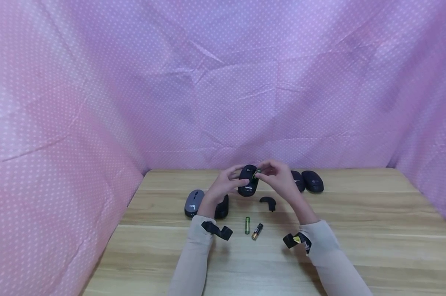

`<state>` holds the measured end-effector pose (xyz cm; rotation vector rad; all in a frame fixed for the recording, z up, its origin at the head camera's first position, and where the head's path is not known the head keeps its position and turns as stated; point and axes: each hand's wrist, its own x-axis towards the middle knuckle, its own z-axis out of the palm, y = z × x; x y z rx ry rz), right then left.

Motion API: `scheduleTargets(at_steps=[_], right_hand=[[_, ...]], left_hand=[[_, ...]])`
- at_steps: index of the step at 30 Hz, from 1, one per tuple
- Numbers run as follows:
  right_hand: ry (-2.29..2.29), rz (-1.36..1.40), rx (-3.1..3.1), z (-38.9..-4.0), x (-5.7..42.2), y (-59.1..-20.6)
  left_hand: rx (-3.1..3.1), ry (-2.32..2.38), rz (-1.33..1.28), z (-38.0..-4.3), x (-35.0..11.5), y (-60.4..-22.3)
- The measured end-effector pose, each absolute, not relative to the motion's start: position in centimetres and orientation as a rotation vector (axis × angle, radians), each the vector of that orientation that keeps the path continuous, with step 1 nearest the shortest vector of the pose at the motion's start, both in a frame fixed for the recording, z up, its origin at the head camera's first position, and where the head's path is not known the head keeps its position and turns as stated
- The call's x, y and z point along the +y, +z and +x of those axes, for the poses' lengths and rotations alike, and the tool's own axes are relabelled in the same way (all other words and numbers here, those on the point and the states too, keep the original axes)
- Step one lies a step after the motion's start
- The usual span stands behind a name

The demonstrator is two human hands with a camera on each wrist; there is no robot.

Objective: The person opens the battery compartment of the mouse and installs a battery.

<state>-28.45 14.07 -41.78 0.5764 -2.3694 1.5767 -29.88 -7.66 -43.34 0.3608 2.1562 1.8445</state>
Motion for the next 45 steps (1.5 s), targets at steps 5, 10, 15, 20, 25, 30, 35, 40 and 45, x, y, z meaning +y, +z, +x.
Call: scheduleTargets(at_steps=[5, 10, 15, 20, 25, 30, 35, 40, 45], right_hand=[[1.552, 0.593, -2.332, -28.51, 13.81, -41.95], [1.499, 0.582, -2.333, -28.44, 13.66, -41.97], [1.456, 0.544, -2.369, -28.20, 13.44, -41.85], [1.456, 0.509, -2.394, -28.16, 13.42, -41.85], [1.569, 0.515, -2.398, -28.47, 13.82, -42.09], [1.766, 0.545, -2.415, -28.80, 14.21, -42.28], [1.851, 0.523, -2.455, -28.87, 14.24, -42.40], [1.885, 0.483, -2.455, -28.75, 14.17, -42.19], [1.877, 0.427, -2.452, -28.73, 13.99, -42.10]], left_hand=[[2.136, 1.838, 0.353, -29.80, -7.64, -43.22], [2.107, 1.844, 0.355, -29.84, -7.61, -43.24], [2.074, 1.872, 0.343, -30.01, -7.54, -43.41], [2.075, 1.891, 0.348, -30.07, -7.53, -43.50], [2.066, 1.916, 0.362, -29.99, -7.50, -43.38], [2.072, 1.928, 0.386, -29.99, -7.45, -43.21], [2.072, 1.926, 0.413, -29.98, -7.43, -43.09], [2.063, 1.932, 0.449, -29.87, -7.42, -43.00], [2.046, 1.948, 0.475, -29.83, -7.27, -43.08]])
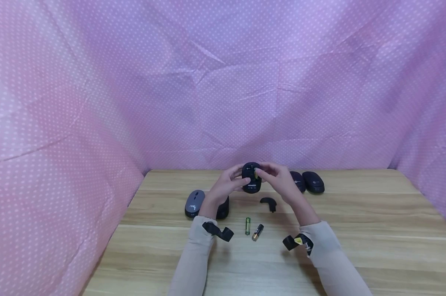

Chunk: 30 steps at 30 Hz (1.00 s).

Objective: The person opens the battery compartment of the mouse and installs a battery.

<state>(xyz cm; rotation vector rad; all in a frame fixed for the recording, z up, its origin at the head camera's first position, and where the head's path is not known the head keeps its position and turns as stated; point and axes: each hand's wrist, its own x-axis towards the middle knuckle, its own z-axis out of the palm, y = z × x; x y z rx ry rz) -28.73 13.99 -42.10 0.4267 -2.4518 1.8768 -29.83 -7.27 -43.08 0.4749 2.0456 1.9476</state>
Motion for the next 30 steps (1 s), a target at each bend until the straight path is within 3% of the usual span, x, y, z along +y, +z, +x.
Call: scheduleTargets(at_steps=[30], right_hand=[[1.799, 0.320, -2.395, -28.82, 13.70, -42.50]], left_hand=[[2.077, 1.886, 0.488, -29.72, -6.60, -43.28]])
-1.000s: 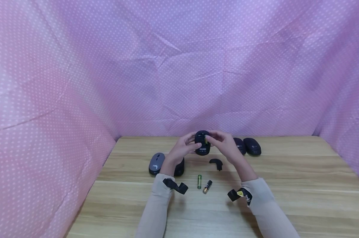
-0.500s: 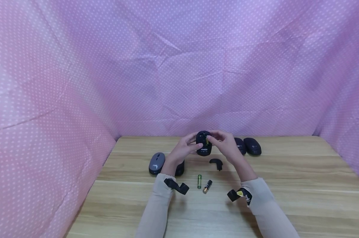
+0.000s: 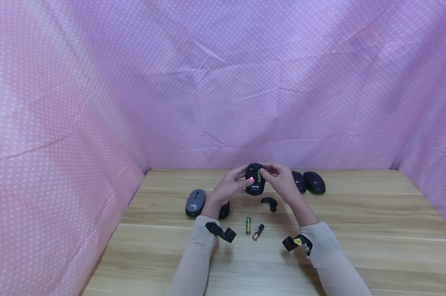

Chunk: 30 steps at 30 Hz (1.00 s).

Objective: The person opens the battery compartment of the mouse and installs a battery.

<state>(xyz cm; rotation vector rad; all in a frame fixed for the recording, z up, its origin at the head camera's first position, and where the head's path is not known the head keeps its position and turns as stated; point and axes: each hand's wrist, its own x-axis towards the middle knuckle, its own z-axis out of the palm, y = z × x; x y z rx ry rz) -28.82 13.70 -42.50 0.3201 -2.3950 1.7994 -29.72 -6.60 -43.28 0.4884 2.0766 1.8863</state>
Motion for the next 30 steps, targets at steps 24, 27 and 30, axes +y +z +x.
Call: scheduleTargets(at_steps=[24, 27, 30], right_hand=[[1.817, 0.451, -2.499, -29.0, 14.6, -42.3], [1.791, 0.482, -2.533, -29.0, 14.8, -42.2], [1.756, 0.518, -2.574, -28.9, 15.1, -42.0]], left_hand=[[2.090, 1.901, 0.373, -29.8, -7.0, -43.2], [2.102, 1.907, 0.359, -29.8, -7.2, -43.2], [2.116, 1.923, 0.340, -29.8, -7.5, -43.2]])
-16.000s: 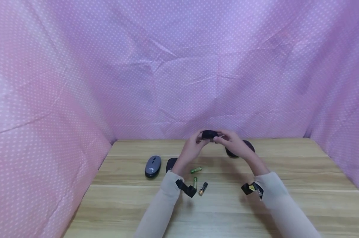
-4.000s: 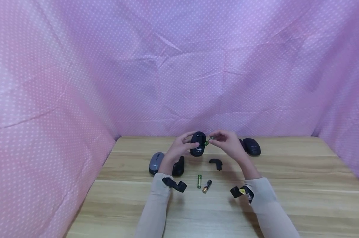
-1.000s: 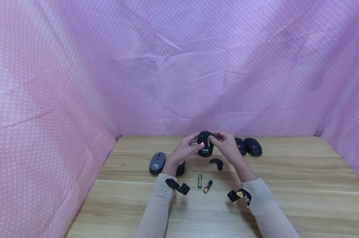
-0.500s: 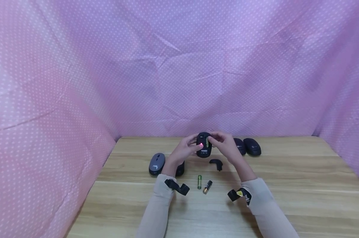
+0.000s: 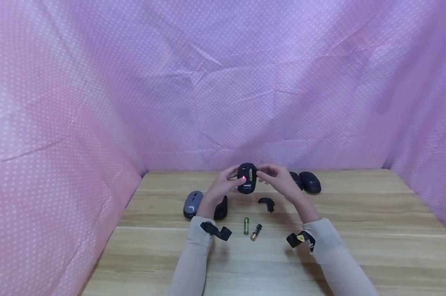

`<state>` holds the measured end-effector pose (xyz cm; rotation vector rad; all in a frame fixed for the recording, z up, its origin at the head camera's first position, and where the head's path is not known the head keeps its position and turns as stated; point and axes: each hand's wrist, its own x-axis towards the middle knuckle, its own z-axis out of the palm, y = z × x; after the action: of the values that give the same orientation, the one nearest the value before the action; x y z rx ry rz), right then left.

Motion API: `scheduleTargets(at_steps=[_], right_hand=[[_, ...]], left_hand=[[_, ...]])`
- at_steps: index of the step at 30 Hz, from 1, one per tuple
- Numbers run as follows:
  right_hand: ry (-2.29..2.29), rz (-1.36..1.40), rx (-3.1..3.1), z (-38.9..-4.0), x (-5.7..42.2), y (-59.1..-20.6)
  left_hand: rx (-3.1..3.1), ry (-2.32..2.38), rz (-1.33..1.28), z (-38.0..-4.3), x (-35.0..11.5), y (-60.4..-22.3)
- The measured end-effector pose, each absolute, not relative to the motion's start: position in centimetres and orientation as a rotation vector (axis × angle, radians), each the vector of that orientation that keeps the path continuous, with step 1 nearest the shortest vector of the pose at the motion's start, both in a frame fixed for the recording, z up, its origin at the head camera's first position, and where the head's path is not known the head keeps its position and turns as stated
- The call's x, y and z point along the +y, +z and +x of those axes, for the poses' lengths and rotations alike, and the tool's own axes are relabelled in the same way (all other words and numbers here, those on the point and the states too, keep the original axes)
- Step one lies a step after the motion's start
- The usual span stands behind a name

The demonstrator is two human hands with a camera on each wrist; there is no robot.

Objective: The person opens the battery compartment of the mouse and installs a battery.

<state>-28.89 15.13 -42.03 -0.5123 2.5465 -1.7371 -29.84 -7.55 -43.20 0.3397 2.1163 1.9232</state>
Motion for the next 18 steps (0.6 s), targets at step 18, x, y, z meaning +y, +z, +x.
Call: scheduleTargets(at_steps=[18], right_hand=[[-1.110, -0.620, 2.754, -29.1, 17.0, -43.9]], left_hand=[[2.094, 1.965, 0.323, -29.9, -8.3, -43.1]])
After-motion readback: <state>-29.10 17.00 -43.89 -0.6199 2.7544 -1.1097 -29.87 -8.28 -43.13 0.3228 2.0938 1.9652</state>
